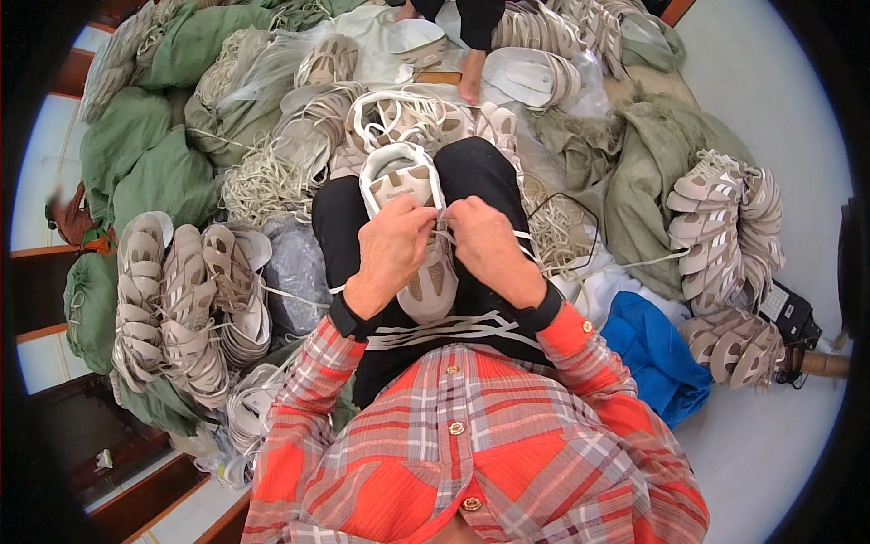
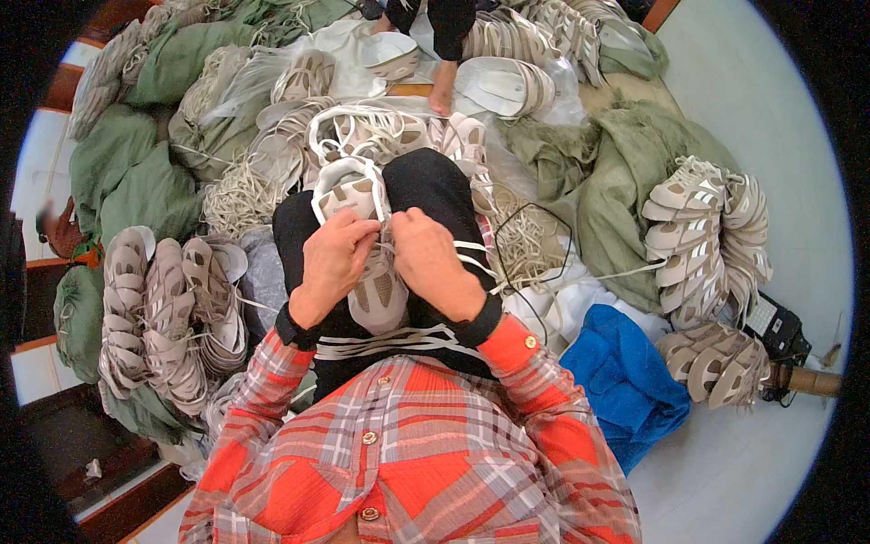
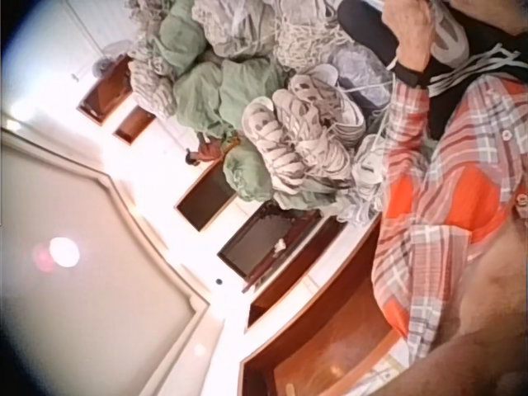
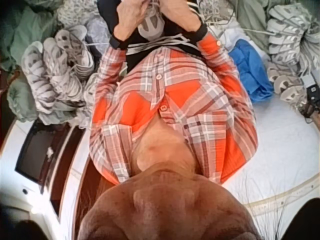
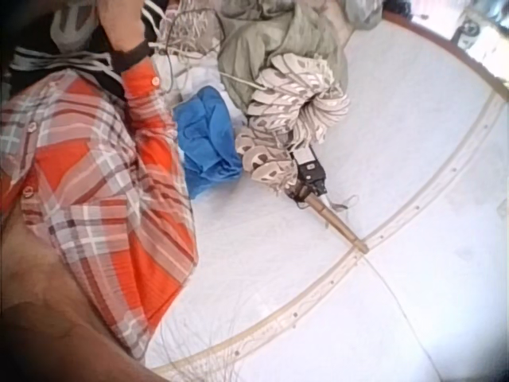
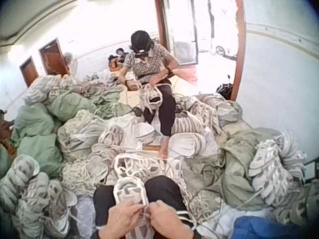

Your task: Manually lacing and threading components for shoe assembly.

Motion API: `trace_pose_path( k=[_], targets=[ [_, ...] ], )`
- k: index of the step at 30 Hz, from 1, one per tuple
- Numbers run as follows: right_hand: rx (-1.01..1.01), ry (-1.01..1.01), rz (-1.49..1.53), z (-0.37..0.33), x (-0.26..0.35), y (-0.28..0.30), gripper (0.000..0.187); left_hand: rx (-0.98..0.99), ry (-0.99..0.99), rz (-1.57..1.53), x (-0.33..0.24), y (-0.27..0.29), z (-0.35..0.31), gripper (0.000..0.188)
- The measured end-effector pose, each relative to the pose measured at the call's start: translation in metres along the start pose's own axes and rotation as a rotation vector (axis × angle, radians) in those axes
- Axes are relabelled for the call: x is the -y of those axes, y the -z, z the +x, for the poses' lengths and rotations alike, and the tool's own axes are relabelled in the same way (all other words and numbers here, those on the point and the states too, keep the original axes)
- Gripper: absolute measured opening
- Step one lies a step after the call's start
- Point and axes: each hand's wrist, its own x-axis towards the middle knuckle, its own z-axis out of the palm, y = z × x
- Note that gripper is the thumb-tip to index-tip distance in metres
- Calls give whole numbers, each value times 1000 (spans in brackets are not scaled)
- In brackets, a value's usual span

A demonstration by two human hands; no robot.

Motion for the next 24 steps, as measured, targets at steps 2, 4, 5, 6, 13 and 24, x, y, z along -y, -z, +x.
trace_pose_path(
  k=[2,4,5,6,13,24],
  targets=[
    [-9,-43,157,2,0,6,15,1,-112,8,-1,1,3,8],
    [-7,-36,190,2,3,-1,16,48,-195,73,4,1,9,6],
    [-6,-33,227,2,3,-3,17,102,-278,141,7,2,12,6],
    [28,-79,242,2,4,-3,17,97,-272,141,7,7,15,6],
    [75,202,-175,-8,10,28,10,-23,-184,389,19,74,24,4],
    [627,247,236,7,1,88,19,-629,-258,-2343,148,246,-84,5]
  ],
)
